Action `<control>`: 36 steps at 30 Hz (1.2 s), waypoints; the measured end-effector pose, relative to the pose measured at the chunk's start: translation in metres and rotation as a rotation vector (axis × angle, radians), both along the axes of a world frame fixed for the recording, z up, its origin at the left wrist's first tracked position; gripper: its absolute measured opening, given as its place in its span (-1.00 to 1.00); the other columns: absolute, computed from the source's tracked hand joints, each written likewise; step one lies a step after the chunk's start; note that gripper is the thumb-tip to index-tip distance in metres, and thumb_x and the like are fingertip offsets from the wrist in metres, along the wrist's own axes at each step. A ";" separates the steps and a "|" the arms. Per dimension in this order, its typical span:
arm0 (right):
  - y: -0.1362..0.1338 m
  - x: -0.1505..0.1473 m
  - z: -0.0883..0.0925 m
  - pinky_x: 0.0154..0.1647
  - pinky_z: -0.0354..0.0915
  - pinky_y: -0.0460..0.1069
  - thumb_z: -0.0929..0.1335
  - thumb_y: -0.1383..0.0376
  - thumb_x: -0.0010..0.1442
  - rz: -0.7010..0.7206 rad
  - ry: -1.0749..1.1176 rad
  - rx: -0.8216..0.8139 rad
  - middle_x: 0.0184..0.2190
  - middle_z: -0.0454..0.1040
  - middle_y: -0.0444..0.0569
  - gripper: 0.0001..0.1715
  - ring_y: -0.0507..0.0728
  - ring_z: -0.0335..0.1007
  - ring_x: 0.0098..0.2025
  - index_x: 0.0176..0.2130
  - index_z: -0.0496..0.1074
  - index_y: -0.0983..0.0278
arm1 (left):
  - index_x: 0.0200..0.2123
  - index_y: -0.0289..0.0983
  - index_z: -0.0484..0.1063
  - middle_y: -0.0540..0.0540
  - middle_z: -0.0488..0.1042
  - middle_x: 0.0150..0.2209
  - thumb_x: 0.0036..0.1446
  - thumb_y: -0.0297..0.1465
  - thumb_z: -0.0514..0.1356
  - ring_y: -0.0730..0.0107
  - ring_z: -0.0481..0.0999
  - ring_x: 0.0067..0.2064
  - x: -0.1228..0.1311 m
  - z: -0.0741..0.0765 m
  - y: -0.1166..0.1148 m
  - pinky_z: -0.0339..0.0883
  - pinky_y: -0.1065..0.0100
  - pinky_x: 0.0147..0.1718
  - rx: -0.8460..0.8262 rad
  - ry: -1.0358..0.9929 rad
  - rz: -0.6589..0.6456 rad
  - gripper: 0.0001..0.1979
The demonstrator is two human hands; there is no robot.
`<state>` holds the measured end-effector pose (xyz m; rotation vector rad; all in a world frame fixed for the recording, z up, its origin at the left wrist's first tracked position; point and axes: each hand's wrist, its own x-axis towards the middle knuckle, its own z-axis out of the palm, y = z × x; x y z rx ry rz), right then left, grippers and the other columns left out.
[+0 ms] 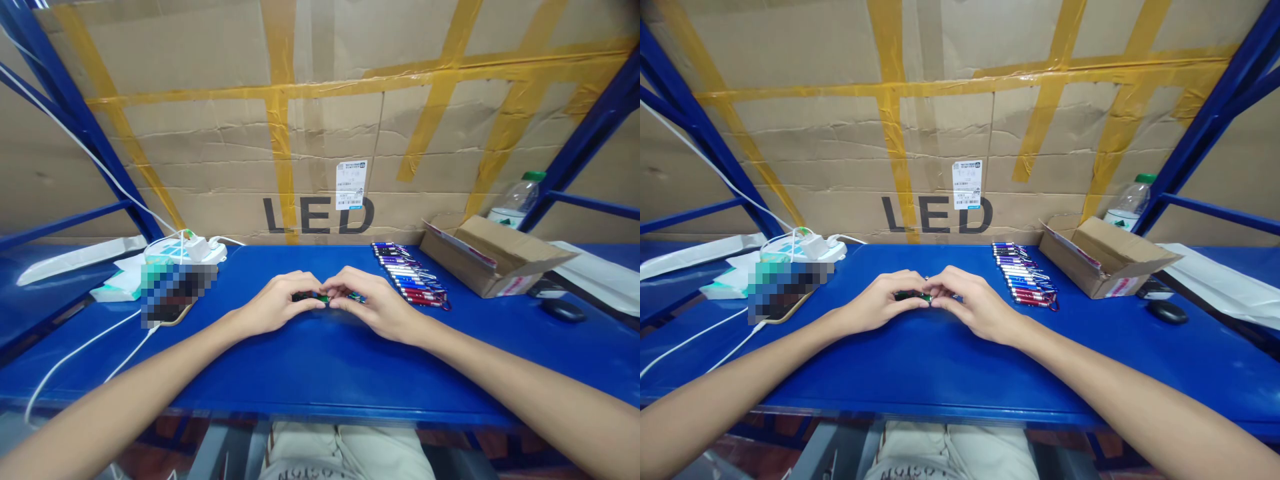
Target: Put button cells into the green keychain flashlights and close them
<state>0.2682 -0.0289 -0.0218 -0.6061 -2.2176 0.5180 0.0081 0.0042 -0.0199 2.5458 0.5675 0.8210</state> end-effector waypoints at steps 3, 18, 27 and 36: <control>-0.001 0.000 0.001 0.01 0.48 0.02 0.40 0.38 0.49 -0.024 0.009 0.021 -0.08 0.55 -0.03 -0.75 0.12 0.55 -0.05 0.12 0.52 0.16 | 0.03 -0.22 0.62 -0.11 0.65 -0.04 0.48 -0.29 0.27 0.26 0.59 0.00 0.000 0.000 0.000 0.40 0.29 0.07 0.002 -0.009 0.007 -0.80; -0.002 -0.003 0.002 -0.07 0.49 0.03 0.43 0.32 0.47 -0.054 0.074 -0.005 -0.17 0.54 -0.06 -0.85 0.11 0.56 -0.15 0.02 0.58 0.17 | 0.08 -0.23 0.60 -0.17 0.64 0.00 0.50 -0.30 0.24 0.24 0.62 0.03 -0.001 0.001 -0.002 0.43 0.26 0.08 0.135 -0.015 -0.002 -0.78; -0.004 -0.005 0.004 -0.06 0.46 0.02 0.42 0.36 0.46 -0.061 0.106 -0.029 -0.16 0.55 -0.07 -0.81 0.10 0.54 -0.15 0.03 0.60 0.16 | 0.09 -0.22 0.59 -0.15 0.64 0.01 0.50 -0.30 0.23 0.25 0.61 0.03 -0.001 0.000 -0.001 0.41 0.27 0.09 0.113 0.000 0.010 -0.78; -0.004 -0.004 0.004 -0.06 0.44 0.01 0.40 0.35 0.48 -0.068 0.066 -0.011 -0.16 0.55 -0.06 -0.85 0.10 0.54 -0.15 -0.01 0.59 0.18 | 0.07 -0.24 0.59 -0.17 0.63 -0.01 0.51 -0.29 0.22 0.24 0.60 0.02 -0.001 -0.001 -0.002 0.43 0.23 0.07 0.184 0.002 0.001 -0.78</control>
